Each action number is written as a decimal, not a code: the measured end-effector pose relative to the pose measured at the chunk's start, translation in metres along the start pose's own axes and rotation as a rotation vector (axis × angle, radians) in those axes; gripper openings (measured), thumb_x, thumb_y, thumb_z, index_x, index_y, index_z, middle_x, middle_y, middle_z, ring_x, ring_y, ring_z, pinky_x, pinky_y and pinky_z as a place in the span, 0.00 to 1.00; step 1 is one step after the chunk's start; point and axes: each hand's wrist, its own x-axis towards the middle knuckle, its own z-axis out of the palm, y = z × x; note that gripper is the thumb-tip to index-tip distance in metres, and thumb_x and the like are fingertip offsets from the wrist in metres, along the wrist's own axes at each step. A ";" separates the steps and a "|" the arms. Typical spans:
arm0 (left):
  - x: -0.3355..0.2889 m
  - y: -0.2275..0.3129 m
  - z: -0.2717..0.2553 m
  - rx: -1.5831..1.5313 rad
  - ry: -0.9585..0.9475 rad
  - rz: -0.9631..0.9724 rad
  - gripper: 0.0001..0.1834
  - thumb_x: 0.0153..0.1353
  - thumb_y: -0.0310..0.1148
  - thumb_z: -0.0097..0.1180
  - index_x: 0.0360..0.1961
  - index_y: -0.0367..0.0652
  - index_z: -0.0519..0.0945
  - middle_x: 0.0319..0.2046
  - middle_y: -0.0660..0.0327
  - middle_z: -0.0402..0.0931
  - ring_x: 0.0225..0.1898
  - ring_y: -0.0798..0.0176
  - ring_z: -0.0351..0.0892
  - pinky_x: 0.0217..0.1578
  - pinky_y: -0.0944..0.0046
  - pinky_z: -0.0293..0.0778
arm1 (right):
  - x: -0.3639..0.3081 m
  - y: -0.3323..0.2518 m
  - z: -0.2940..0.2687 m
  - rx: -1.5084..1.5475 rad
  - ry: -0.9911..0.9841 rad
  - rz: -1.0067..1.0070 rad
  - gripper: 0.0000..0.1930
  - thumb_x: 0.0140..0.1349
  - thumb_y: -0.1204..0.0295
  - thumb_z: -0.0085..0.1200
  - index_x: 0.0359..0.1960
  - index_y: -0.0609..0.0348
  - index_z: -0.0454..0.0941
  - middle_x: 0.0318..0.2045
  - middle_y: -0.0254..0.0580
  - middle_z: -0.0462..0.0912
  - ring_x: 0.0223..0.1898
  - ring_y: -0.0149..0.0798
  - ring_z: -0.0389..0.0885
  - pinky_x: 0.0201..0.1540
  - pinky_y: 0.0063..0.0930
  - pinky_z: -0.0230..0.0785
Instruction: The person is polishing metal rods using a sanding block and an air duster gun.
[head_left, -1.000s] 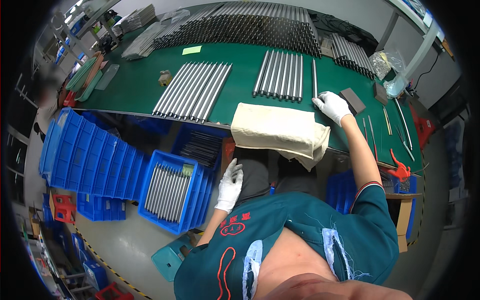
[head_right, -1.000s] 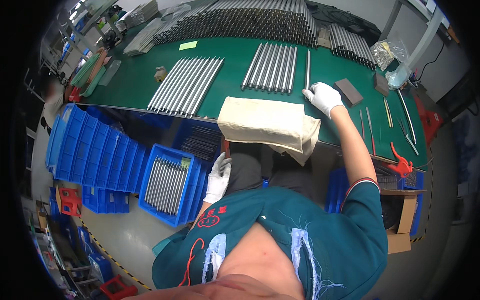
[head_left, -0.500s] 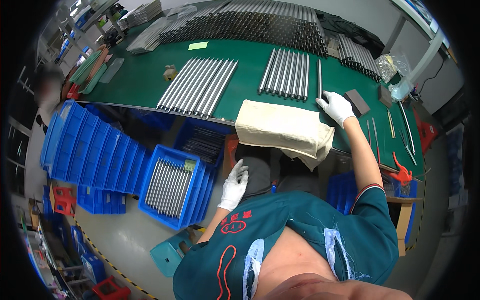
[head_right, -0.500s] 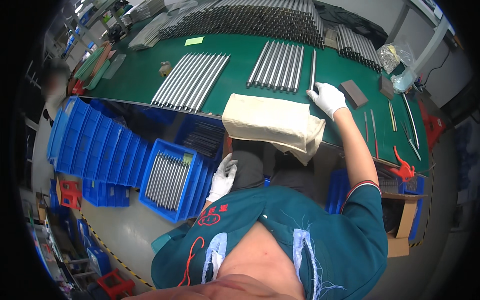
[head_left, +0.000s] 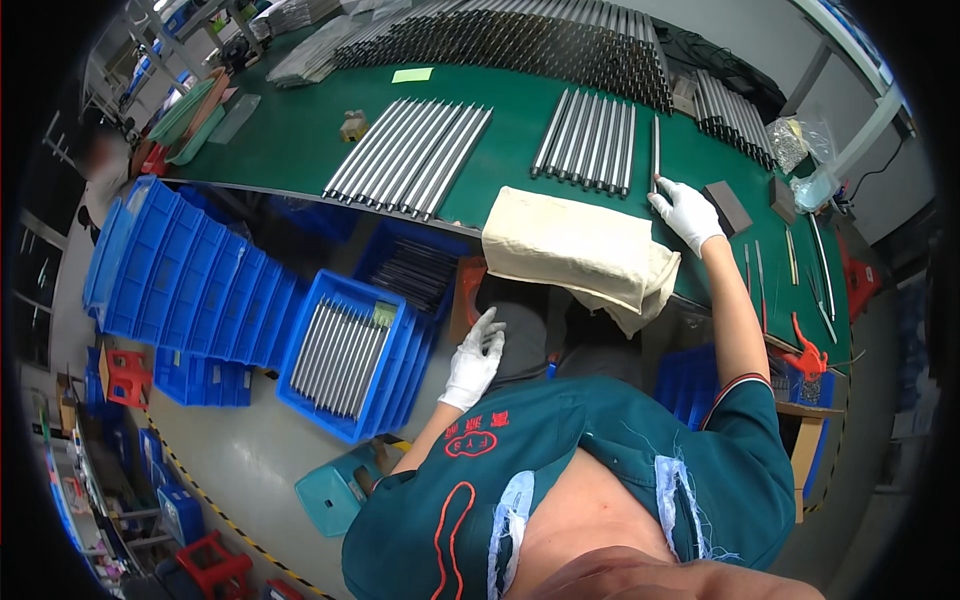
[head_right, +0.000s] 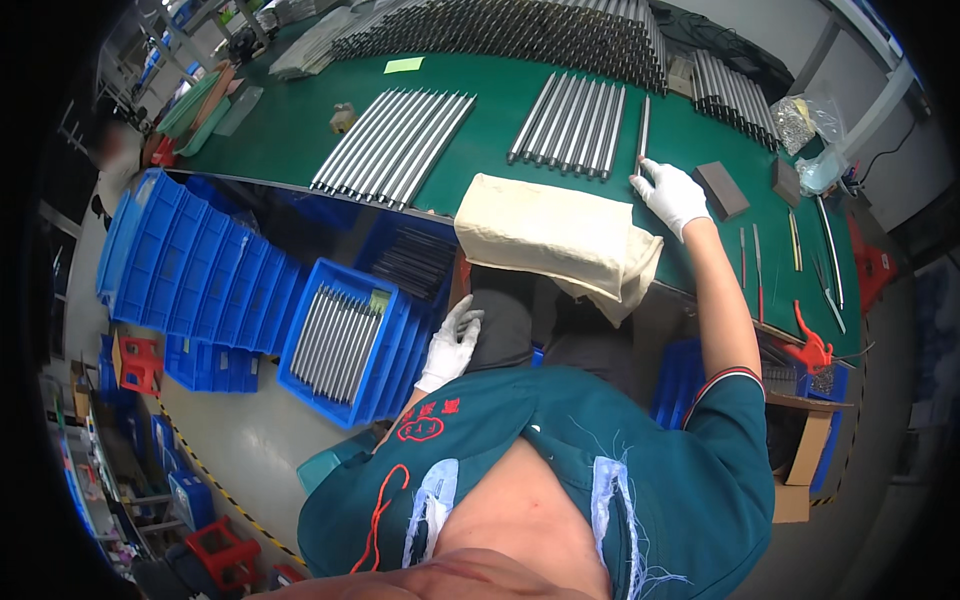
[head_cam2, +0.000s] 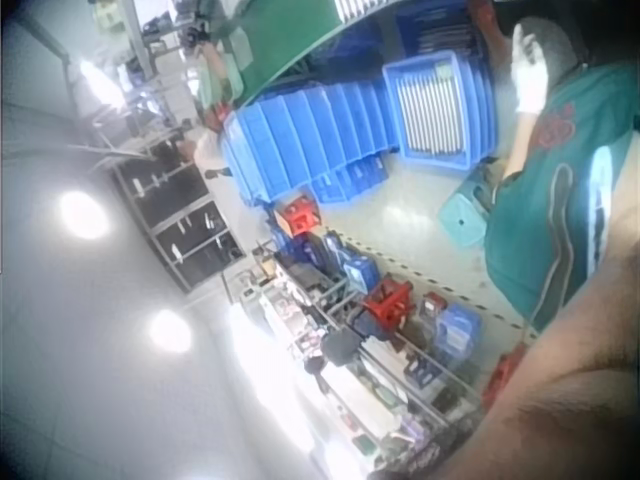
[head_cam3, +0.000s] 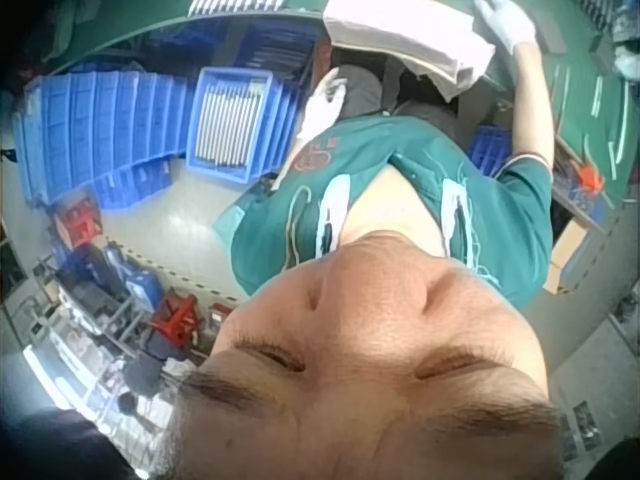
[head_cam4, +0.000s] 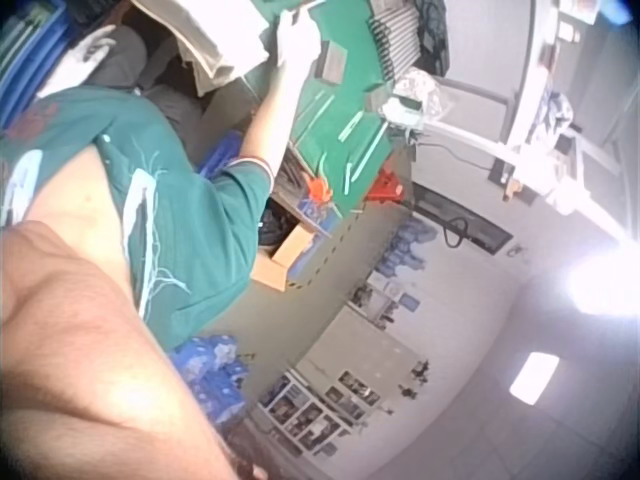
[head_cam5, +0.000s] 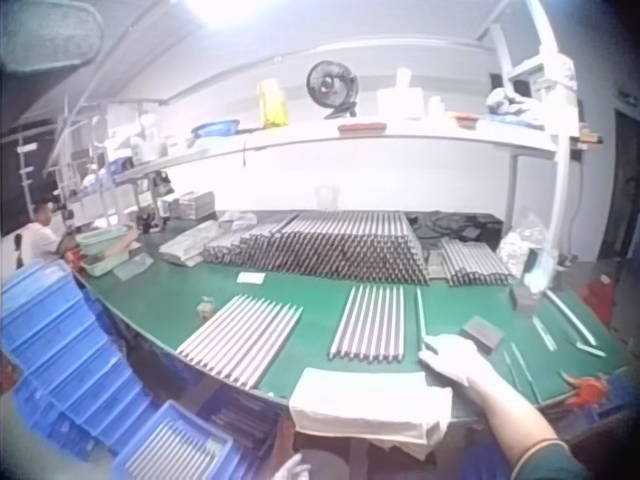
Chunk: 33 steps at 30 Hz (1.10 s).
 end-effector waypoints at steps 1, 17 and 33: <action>0.001 0.000 0.000 0.000 -0.005 0.007 0.23 0.57 0.29 0.49 0.56 0.45 0.64 0.42 0.58 0.76 0.39 0.62 0.77 0.43 0.66 0.72 | 0.001 0.000 0.000 0.001 0.014 -0.009 0.24 0.58 0.51 0.44 0.52 0.49 0.69 0.41 0.50 0.76 0.44 0.48 0.74 0.46 0.36 0.67; -0.010 0.018 -0.012 -0.124 -0.112 -0.180 0.24 0.60 0.37 0.40 0.59 0.48 0.60 0.35 0.62 0.78 0.24 0.68 0.77 0.33 0.66 0.74 | 0.031 0.014 -0.001 -0.006 -0.028 -0.105 0.24 0.60 0.54 0.43 0.38 0.68 0.74 0.31 0.57 0.78 0.35 0.54 0.76 0.37 0.37 0.67; -0.005 0.009 -0.002 -0.060 -0.122 -0.196 0.21 0.61 0.38 0.38 0.55 0.47 0.65 0.27 0.67 0.79 0.17 0.69 0.74 0.21 0.68 0.71 | 0.051 0.001 0.006 0.145 -0.260 0.110 0.31 0.60 0.53 0.44 0.56 0.67 0.61 0.29 0.50 0.79 0.27 0.42 0.78 0.29 0.31 0.69</action>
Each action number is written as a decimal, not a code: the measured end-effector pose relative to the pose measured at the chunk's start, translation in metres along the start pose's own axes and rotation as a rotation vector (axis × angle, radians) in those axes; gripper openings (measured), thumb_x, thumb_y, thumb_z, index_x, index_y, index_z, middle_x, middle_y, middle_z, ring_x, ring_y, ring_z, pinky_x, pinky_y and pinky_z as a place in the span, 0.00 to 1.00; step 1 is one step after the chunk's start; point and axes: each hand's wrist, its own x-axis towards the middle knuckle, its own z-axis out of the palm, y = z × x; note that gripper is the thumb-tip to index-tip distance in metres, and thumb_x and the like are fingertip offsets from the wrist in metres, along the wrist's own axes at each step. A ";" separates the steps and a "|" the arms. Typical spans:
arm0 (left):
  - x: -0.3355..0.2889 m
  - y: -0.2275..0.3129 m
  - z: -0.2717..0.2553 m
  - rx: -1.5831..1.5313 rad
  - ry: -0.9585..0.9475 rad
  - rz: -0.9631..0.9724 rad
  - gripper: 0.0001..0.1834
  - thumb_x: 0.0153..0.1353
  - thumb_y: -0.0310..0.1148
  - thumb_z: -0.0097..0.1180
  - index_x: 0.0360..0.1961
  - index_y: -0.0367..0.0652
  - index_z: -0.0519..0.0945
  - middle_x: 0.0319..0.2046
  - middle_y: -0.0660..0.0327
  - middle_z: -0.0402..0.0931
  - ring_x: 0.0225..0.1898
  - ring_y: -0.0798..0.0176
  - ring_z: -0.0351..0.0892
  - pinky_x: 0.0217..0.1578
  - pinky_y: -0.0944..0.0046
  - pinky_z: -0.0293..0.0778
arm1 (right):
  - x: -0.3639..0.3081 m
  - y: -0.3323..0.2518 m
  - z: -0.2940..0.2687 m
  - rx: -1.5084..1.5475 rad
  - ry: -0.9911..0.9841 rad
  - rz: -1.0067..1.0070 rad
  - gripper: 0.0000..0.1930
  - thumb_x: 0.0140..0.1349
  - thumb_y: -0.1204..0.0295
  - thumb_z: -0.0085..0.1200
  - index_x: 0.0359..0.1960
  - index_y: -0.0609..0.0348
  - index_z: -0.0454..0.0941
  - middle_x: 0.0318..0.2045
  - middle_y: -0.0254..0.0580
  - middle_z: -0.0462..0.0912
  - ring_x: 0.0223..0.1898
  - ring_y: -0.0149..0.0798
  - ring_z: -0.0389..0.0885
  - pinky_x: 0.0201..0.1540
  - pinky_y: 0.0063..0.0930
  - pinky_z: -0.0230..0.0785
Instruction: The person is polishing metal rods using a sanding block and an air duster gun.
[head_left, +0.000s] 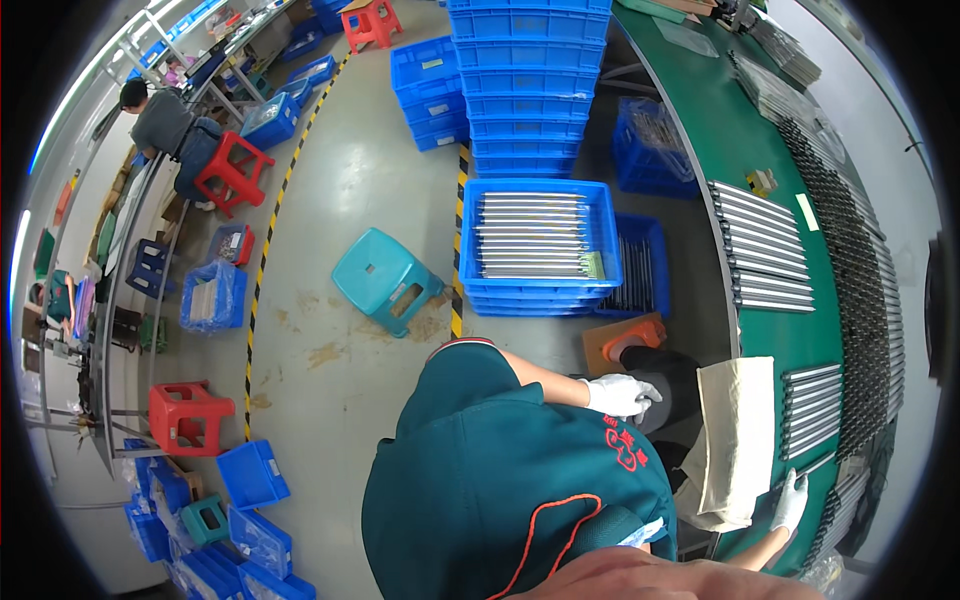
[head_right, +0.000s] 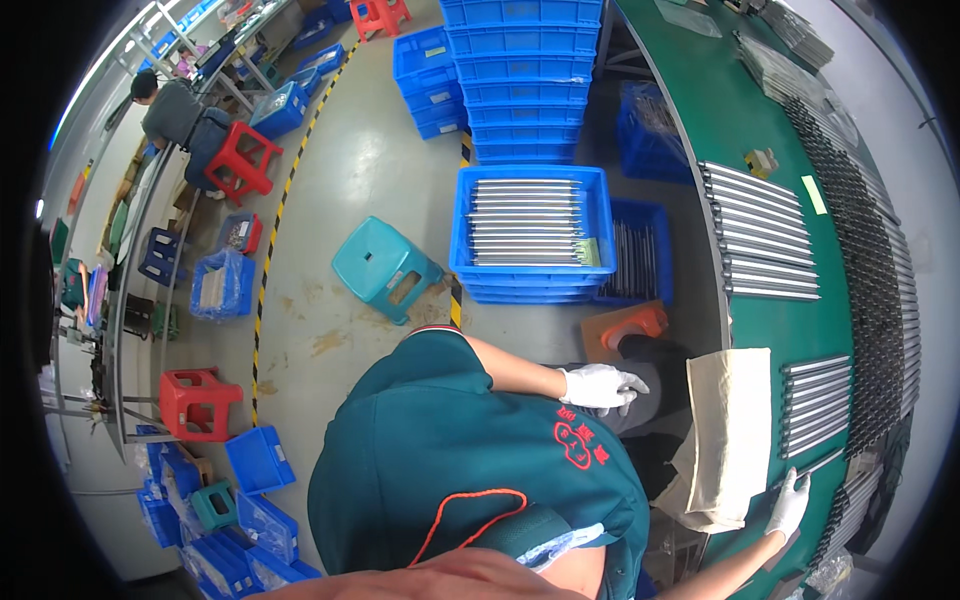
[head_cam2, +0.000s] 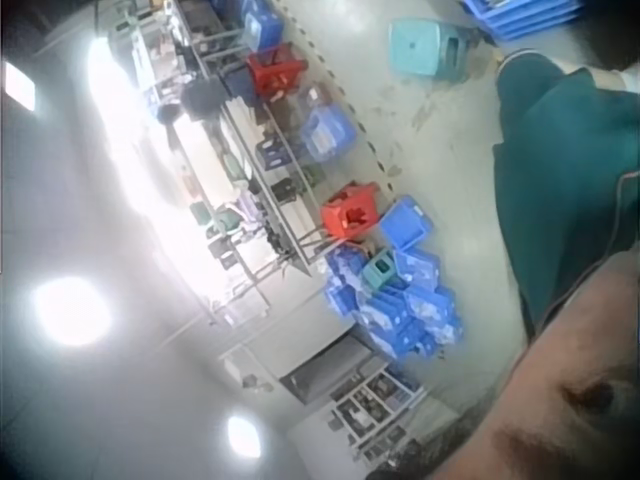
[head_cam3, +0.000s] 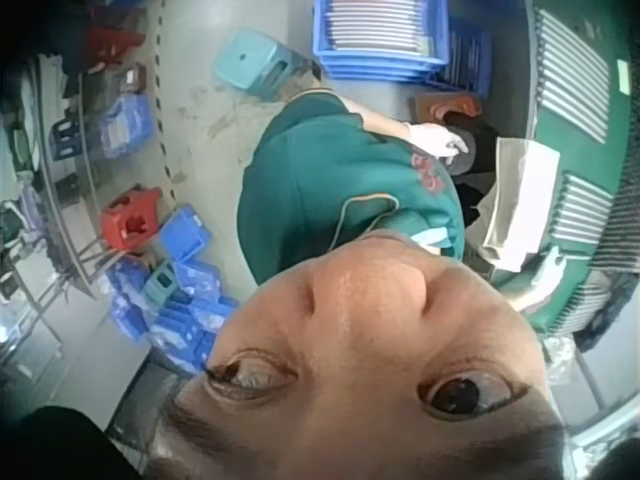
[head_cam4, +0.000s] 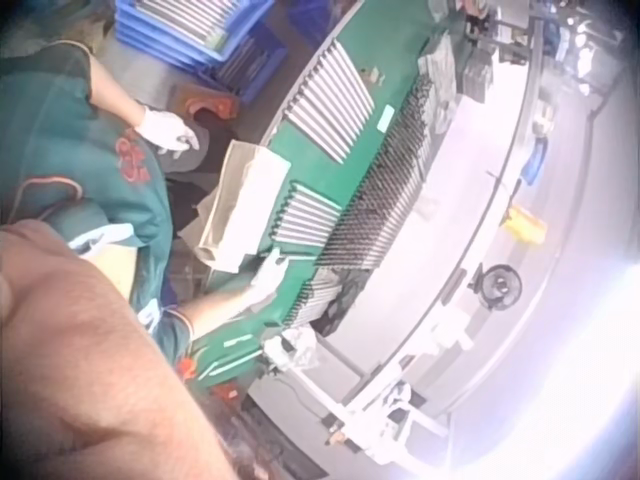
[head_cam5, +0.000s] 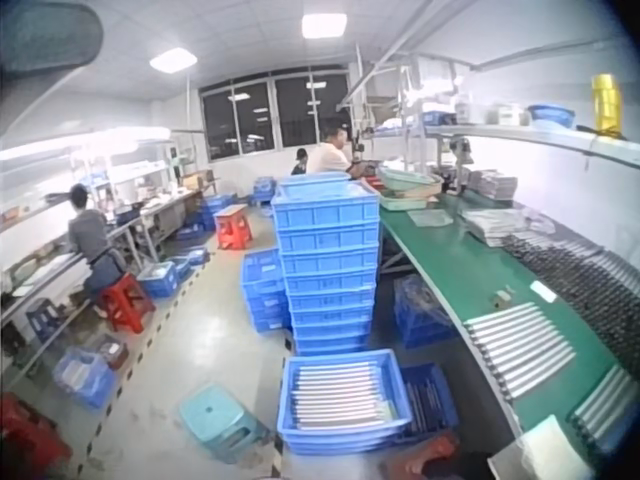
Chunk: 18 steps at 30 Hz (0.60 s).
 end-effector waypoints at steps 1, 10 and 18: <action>0.000 0.001 -0.001 0.001 -0.007 0.005 0.21 0.61 0.38 0.38 0.55 0.47 0.65 0.27 0.67 0.79 0.17 0.69 0.74 0.21 0.68 0.71 | 0.020 0.033 0.011 0.066 0.107 -0.054 0.30 0.60 0.53 0.45 0.54 0.68 0.64 0.18 0.41 0.74 0.13 0.32 0.69 0.15 0.28 0.60; 0.003 -0.007 0.001 -0.048 0.026 0.033 0.20 0.61 0.37 0.38 0.53 0.45 0.67 0.24 0.66 0.79 0.15 0.69 0.73 0.21 0.69 0.71 | 0.033 0.048 0.011 0.048 0.065 0.060 0.18 0.59 0.58 0.48 0.22 0.62 0.70 0.10 0.35 0.69 0.09 0.31 0.66 0.10 0.26 0.55; 0.003 -0.009 0.001 -0.142 0.026 0.037 0.19 0.61 0.36 0.38 0.52 0.44 0.67 0.24 0.63 0.79 0.14 0.70 0.72 0.21 0.69 0.71 | 0.035 0.067 0.008 1.542 0.014 0.228 0.10 0.59 0.67 0.46 0.31 0.62 0.68 0.18 0.30 0.69 0.14 0.25 0.62 0.15 0.17 0.56</action>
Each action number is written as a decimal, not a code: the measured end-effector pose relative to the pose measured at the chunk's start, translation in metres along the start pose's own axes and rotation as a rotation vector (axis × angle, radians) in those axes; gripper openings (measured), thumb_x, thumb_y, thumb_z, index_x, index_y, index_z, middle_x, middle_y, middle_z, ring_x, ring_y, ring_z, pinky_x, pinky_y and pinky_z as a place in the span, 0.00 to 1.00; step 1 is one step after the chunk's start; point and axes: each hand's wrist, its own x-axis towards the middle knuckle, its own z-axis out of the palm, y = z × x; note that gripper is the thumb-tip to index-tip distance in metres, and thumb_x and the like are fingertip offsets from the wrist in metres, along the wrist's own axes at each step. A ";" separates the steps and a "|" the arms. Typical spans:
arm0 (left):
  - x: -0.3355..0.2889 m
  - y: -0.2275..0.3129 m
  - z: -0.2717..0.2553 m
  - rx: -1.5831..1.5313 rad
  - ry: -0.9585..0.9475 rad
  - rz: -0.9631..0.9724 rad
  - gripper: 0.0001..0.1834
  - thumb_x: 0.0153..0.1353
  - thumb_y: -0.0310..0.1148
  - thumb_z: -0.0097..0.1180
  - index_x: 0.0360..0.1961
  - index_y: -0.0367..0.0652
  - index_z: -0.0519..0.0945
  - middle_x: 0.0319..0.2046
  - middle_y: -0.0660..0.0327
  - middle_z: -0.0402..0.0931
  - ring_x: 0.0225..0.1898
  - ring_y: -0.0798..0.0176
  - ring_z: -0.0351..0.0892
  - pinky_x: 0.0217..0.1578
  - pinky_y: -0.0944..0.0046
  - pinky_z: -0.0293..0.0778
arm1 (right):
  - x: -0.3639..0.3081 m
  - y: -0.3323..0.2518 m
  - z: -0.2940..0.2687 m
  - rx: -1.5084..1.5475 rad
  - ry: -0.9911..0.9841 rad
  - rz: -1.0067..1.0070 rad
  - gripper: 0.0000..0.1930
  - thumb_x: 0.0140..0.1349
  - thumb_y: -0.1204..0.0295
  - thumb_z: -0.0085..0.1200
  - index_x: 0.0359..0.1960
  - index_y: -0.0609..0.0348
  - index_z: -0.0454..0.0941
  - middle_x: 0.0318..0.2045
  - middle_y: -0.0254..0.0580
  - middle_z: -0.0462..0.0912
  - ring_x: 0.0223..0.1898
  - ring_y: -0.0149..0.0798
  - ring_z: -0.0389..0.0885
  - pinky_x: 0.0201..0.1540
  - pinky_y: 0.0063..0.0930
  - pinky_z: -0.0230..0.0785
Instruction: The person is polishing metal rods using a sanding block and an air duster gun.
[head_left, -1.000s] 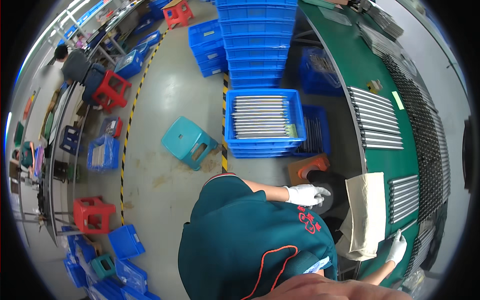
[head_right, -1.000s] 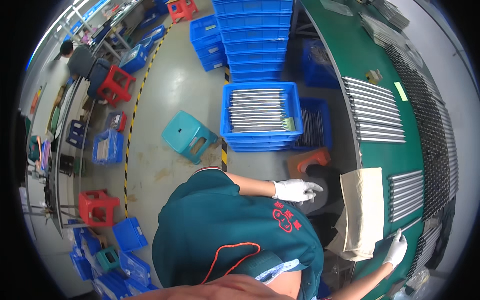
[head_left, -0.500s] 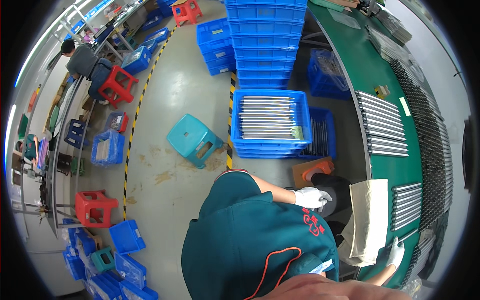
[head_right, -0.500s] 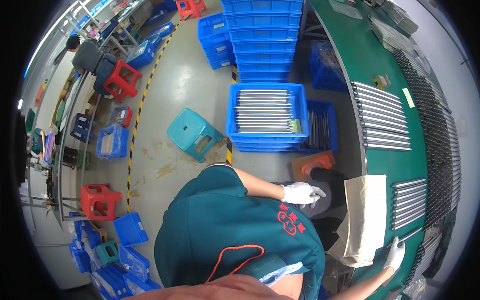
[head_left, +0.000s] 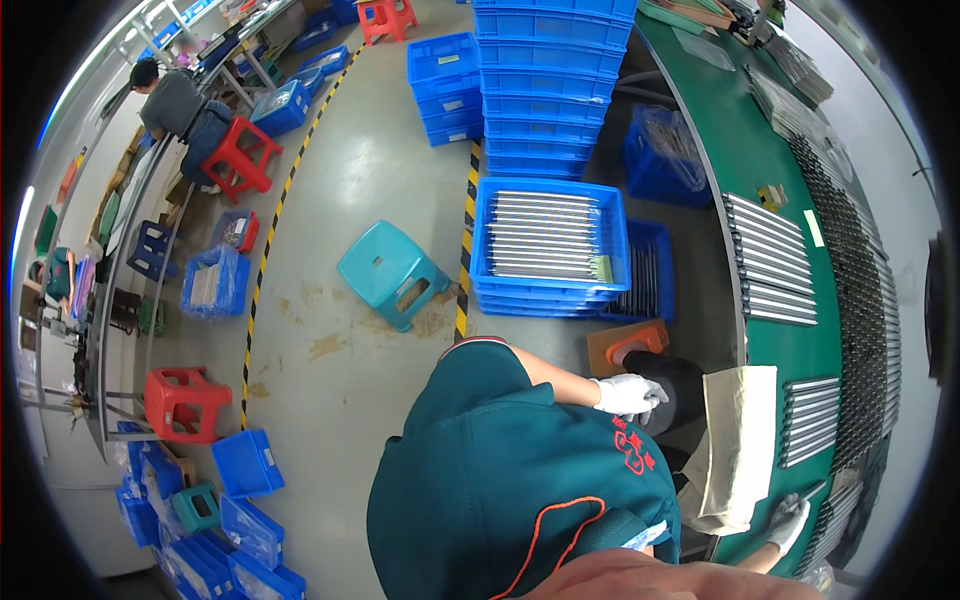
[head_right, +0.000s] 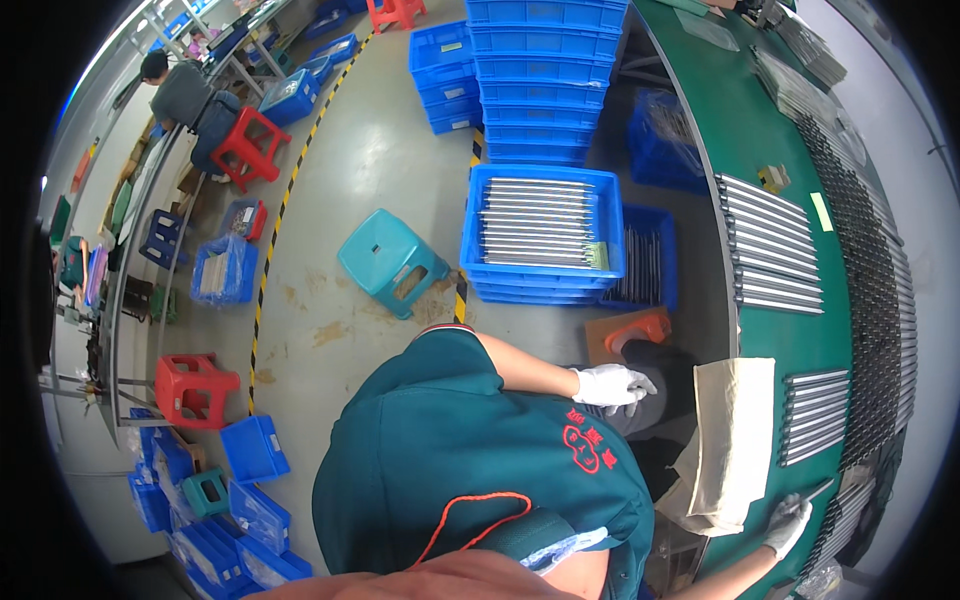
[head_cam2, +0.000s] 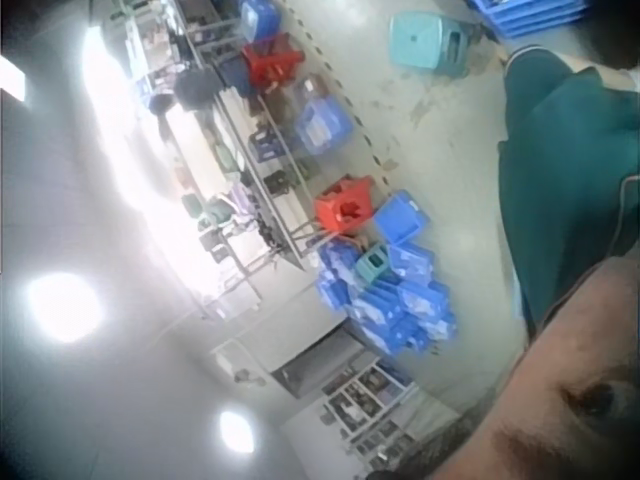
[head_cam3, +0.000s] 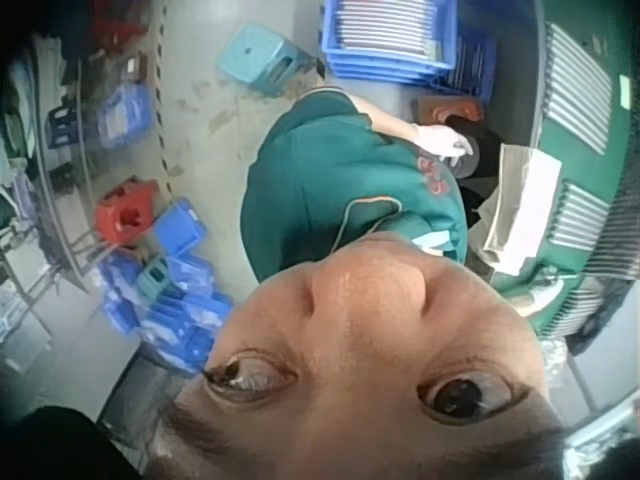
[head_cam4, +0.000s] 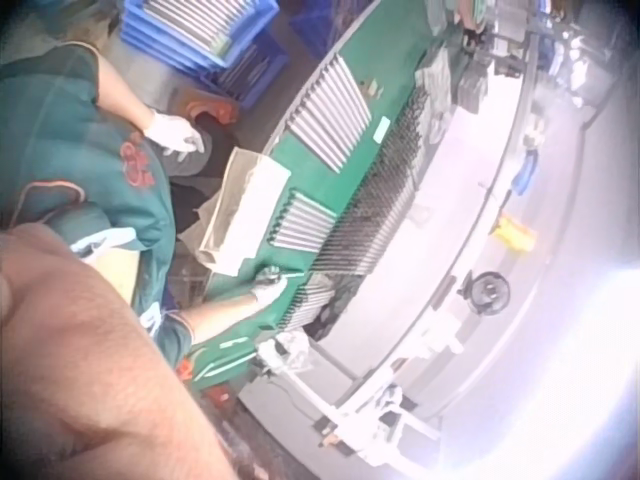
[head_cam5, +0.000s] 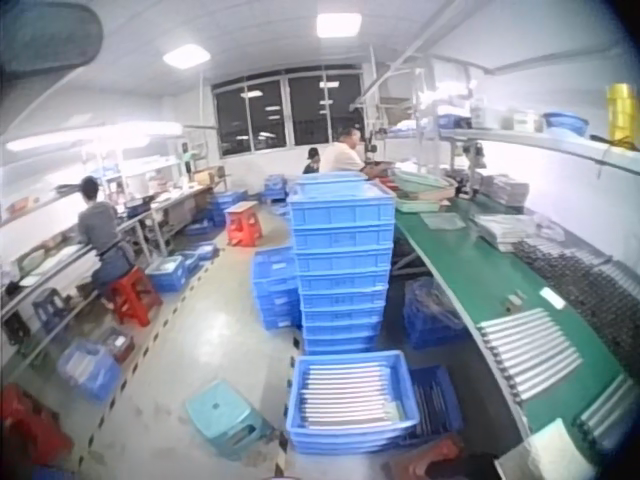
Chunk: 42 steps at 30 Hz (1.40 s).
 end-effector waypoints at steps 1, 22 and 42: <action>0.000 -0.001 0.000 -0.001 0.000 0.005 0.19 0.61 0.36 0.38 0.52 0.44 0.67 0.24 0.63 0.79 0.14 0.70 0.72 0.21 0.69 0.71 | 0.015 -0.011 -0.019 0.227 -0.095 0.127 0.11 0.60 0.68 0.45 0.34 0.65 0.68 0.17 0.28 0.65 0.13 0.23 0.60 0.15 0.16 0.56; -0.006 0.068 0.008 -0.041 -0.188 0.122 0.26 0.62 0.51 0.37 0.52 0.43 0.68 0.24 0.59 0.77 0.18 0.67 0.76 0.22 0.68 0.73 | -0.256 0.108 0.118 -0.225 -0.227 -0.157 0.20 0.59 0.54 0.49 0.16 0.52 0.61 0.09 0.26 0.55 0.09 0.22 0.50 0.12 0.20 0.43; 0.053 0.153 0.026 -0.259 0.025 0.348 0.17 0.62 0.41 0.46 0.34 0.37 0.79 0.20 0.64 0.76 0.16 0.77 0.66 0.19 0.76 0.64 | -0.273 0.167 0.107 -0.292 -0.337 0.295 0.11 0.56 0.68 0.53 0.18 0.56 0.70 0.12 0.25 0.65 0.17 0.20 0.63 0.18 0.20 0.53</action>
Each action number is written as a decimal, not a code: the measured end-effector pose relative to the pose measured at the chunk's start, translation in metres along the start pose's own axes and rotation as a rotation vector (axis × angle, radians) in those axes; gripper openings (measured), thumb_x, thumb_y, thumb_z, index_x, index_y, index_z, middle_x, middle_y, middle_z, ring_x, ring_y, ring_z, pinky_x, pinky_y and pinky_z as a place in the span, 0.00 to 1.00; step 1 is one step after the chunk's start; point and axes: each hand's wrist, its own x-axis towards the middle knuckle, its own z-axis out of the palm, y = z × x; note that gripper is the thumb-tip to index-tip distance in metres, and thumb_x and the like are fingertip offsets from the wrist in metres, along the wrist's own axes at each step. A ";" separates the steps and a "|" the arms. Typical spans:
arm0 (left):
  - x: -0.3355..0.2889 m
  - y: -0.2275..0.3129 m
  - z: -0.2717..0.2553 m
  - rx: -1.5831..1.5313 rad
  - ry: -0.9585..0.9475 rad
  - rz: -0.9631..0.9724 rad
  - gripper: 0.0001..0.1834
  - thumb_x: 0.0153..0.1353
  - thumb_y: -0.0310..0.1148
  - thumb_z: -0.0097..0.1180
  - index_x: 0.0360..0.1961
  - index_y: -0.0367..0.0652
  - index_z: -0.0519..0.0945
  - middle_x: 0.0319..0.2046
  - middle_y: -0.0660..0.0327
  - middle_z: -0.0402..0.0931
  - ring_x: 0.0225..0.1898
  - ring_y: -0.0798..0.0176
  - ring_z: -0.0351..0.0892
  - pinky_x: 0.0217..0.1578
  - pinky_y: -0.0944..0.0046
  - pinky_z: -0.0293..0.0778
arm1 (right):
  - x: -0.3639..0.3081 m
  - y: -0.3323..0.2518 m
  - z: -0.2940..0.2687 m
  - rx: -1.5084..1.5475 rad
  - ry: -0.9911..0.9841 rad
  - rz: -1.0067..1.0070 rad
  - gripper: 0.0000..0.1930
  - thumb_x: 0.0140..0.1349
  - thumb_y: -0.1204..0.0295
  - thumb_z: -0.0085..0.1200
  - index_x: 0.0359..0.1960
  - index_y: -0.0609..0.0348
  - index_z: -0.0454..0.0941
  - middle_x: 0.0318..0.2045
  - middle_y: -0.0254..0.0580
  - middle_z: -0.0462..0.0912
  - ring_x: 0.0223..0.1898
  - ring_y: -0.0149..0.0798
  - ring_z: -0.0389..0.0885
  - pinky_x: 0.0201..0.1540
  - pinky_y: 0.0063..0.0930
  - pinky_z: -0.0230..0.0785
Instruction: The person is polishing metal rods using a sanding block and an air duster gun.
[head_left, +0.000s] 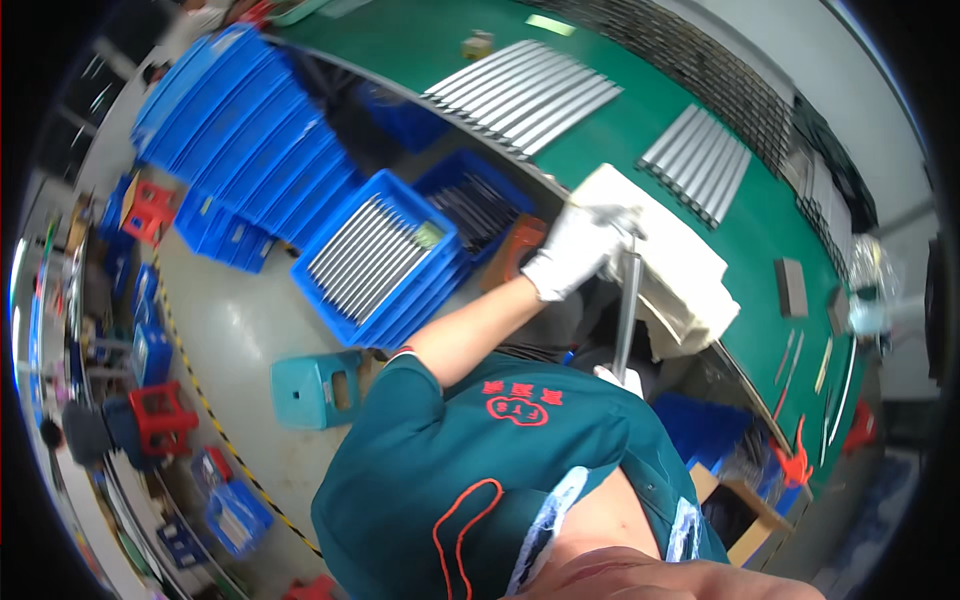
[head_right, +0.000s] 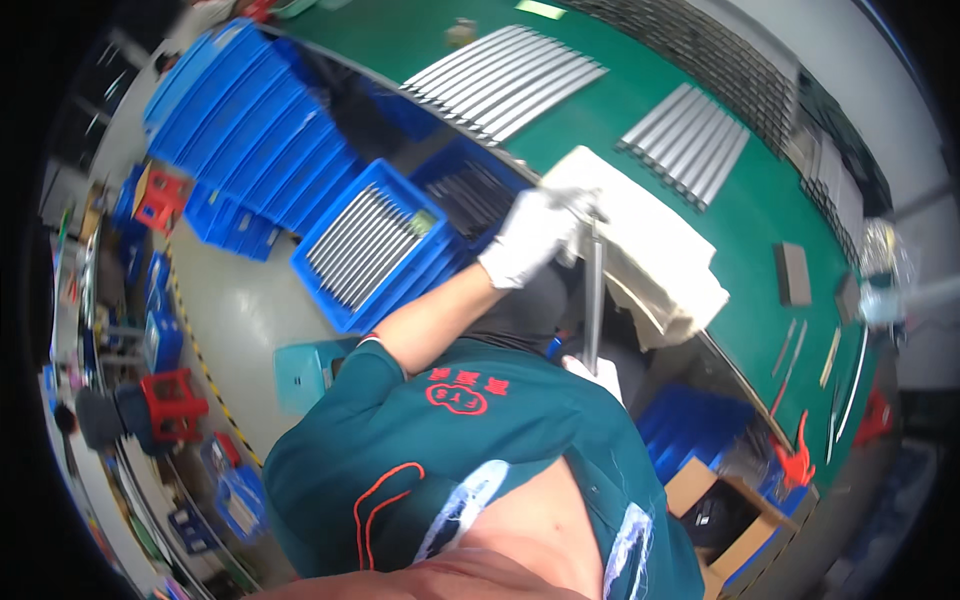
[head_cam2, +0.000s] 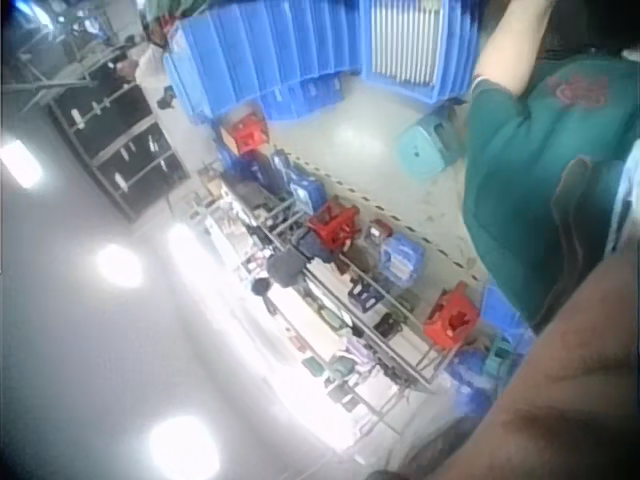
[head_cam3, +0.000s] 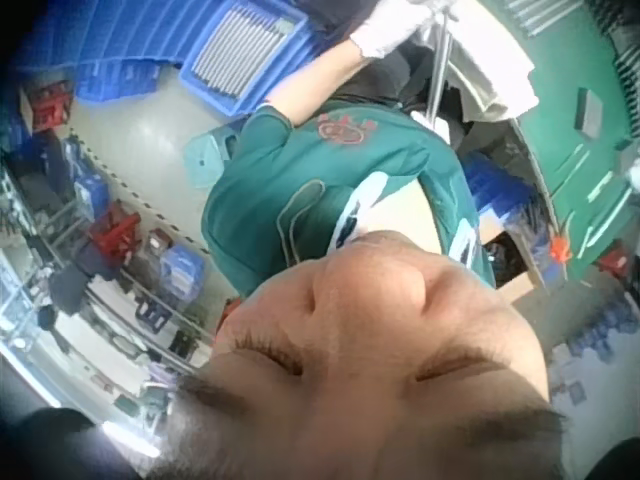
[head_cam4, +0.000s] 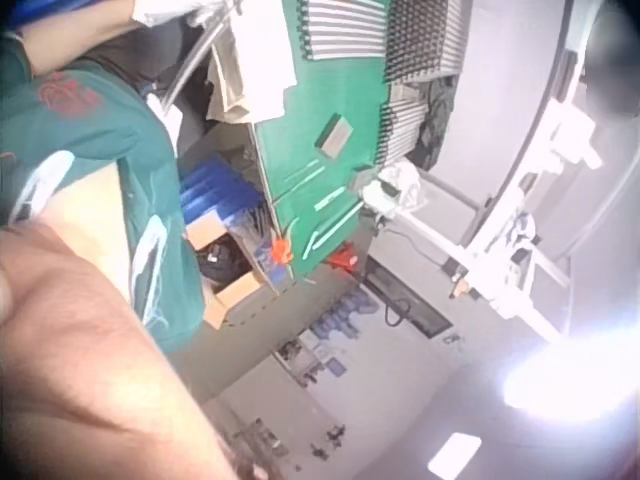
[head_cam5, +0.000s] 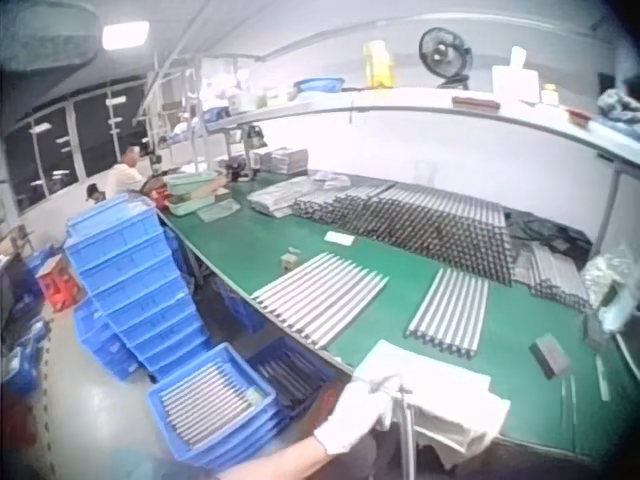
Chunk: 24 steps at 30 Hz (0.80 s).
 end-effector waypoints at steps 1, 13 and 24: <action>0.004 0.006 -0.004 0.021 0.053 -0.039 0.16 0.62 0.40 0.46 0.35 0.38 0.79 0.19 0.64 0.75 0.14 0.77 0.66 0.17 0.76 0.63 | -0.001 0.001 0.000 -0.001 0.055 0.015 0.11 0.56 0.68 0.54 0.19 0.56 0.70 0.12 0.24 0.65 0.17 0.20 0.63 0.19 0.20 0.53; 0.005 -0.009 0.047 0.058 -0.399 -0.486 0.18 0.57 0.39 0.53 0.43 0.36 0.75 0.14 0.69 0.70 0.10 0.78 0.65 0.13 0.78 0.62 | 0.009 0.001 -0.020 -0.028 0.030 0.060 0.15 0.58 0.64 0.51 0.17 0.57 0.70 0.13 0.26 0.67 0.17 0.21 0.61 0.19 0.21 0.52; 0.027 -0.034 0.048 0.058 -0.414 -0.497 0.20 0.59 0.40 0.50 0.45 0.37 0.71 0.14 0.67 0.70 0.11 0.76 0.69 0.10 0.78 0.63 | 0.026 0.029 -0.030 0.932 -0.583 0.004 0.19 0.58 0.51 0.48 0.33 0.55 0.67 0.14 0.28 0.60 0.16 0.24 0.57 0.19 0.18 0.52</action>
